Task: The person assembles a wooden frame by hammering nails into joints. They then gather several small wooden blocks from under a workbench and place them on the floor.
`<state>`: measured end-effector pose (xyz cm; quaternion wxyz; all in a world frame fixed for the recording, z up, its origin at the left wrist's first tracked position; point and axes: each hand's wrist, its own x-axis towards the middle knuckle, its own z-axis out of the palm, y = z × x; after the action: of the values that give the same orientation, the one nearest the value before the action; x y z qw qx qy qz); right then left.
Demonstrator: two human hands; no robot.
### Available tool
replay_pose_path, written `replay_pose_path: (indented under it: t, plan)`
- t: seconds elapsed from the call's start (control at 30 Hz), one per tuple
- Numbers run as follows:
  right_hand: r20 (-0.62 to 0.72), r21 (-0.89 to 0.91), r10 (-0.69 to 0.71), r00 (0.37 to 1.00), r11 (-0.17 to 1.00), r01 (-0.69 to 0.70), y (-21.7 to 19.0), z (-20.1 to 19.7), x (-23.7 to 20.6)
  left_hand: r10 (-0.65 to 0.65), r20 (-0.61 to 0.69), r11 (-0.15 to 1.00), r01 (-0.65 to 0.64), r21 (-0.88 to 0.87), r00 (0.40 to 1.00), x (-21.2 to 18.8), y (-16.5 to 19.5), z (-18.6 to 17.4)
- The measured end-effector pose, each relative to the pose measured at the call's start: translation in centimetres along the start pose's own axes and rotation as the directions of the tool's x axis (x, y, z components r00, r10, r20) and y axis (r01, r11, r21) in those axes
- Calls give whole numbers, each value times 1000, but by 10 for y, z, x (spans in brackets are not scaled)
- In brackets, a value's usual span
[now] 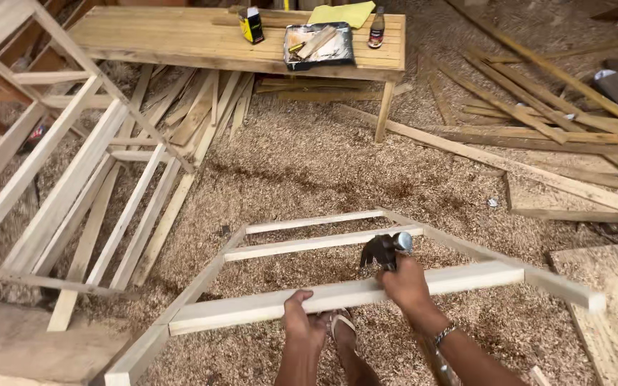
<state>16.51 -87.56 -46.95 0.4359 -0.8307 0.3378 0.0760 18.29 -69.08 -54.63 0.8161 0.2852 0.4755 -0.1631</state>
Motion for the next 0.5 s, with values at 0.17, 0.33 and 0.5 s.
replay_pose_path:
  t: [0.17, 0.33, 0.5]
  plan:
    - [49, -143, -5, 999, 990, 12, -40, -28, 24, 50, -92, 997, -44, 70, 994, -12, 20, 65]
    - [-99, -262, -281, 955, 933, 247, -101, -55, 65, 162, -142, 986, -156, 56, 976, -4, 54, 156]
    - [-2, -223, -206, 979, 954, 200, -161, -76, 108, 264, -74, 964, -261, 41, 962, 10, 86, 232]
